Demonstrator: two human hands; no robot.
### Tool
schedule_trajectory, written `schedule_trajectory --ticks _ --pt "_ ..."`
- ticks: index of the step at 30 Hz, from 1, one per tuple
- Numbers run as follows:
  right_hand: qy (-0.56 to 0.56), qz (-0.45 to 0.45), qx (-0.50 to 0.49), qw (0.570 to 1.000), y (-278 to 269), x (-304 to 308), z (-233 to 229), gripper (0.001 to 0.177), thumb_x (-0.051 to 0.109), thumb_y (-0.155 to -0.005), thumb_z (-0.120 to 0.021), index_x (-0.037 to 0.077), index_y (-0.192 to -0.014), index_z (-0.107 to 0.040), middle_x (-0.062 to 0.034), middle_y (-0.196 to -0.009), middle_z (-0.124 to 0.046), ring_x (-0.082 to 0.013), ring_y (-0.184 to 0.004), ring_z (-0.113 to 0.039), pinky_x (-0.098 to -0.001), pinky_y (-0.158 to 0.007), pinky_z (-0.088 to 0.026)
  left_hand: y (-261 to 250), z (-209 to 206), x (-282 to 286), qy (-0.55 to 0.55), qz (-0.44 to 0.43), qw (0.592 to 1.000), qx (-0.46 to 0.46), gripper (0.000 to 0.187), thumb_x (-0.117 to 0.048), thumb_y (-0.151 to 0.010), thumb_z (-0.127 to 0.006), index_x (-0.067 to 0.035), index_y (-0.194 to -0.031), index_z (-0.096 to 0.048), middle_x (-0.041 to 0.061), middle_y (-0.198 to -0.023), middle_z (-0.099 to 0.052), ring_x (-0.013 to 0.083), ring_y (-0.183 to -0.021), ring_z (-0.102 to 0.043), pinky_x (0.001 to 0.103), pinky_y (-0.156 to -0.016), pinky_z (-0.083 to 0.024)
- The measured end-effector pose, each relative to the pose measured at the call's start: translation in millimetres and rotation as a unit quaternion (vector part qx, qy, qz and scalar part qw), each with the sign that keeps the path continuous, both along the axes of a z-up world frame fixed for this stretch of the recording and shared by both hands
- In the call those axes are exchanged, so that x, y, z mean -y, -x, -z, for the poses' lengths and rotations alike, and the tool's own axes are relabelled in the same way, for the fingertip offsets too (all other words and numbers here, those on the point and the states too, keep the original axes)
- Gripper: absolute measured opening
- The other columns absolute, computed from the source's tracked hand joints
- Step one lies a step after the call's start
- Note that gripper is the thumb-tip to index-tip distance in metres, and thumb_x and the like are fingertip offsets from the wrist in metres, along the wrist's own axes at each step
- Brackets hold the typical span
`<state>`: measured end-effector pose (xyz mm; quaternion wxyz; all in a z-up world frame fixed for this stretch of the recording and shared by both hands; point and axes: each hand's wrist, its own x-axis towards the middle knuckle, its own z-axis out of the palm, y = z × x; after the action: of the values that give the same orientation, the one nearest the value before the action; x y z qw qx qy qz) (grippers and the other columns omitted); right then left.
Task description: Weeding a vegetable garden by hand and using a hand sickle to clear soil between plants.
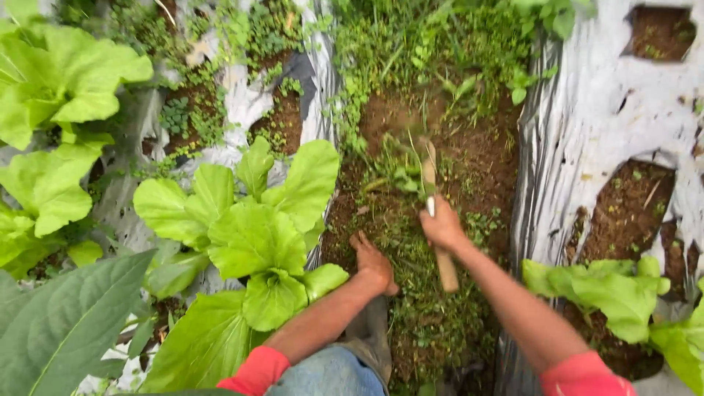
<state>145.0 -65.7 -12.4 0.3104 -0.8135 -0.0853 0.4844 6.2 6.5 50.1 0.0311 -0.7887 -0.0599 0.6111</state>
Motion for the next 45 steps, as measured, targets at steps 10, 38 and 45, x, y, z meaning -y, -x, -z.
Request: schedule_trajectory --ticks 10,38,45 --pt "-0.058 0.141 0.039 0.987 24 49 45 0.049 0.006 -0.103 -0.05 -0.009 -0.148 -0.035 -0.034 -0.104 -0.062 -0.026 -0.058 -0.064 -0.0368 -0.051 -0.06 -35 170 -71 0.052 -0.144 0.984 0.086 0.058 -0.057 -0.088 -0.053 -0.008 -0.113 -0.072 0.014 -0.107 -0.074 0.0332 -0.107 -0.072 0.061 -0.101 -0.051" --pt "-0.082 0.167 0.042 0.982 0 40 45 0.027 0.011 -0.1 -0.051 0.0 -0.08 -0.064 -0.0072 -0.044 -0.058 -0.0157 -0.032 -0.055 -0.028 -0.036 -0.047 -95 148 -141 0.006 -0.352 0.754 0.554 0.029 0.01 -0.1 -0.043 -0.004 -0.123 -0.053 0.013 -0.098 -0.063 0.0217 -0.072 -0.065 0.036 -0.06 -0.055" --pt "-0.095 0.202 0.018 0.975 3 39 28 0.019 0.01 -0.104 -0.045 -0.005 -0.105 -0.057 -0.0051 -0.055 -0.056 -0.0129 -0.037 -0.053 -0.0261 -0.038 -0.047 -81 131 -213 -0.219 0.046 0.9 0.374 0.037 -0.014 -0.099 -0.046 -0.008 -0.135 -0.052 0.014 -0.119 -0.056 0.0203 -0.093 -0.066 0.03 -0.065 -0.049"
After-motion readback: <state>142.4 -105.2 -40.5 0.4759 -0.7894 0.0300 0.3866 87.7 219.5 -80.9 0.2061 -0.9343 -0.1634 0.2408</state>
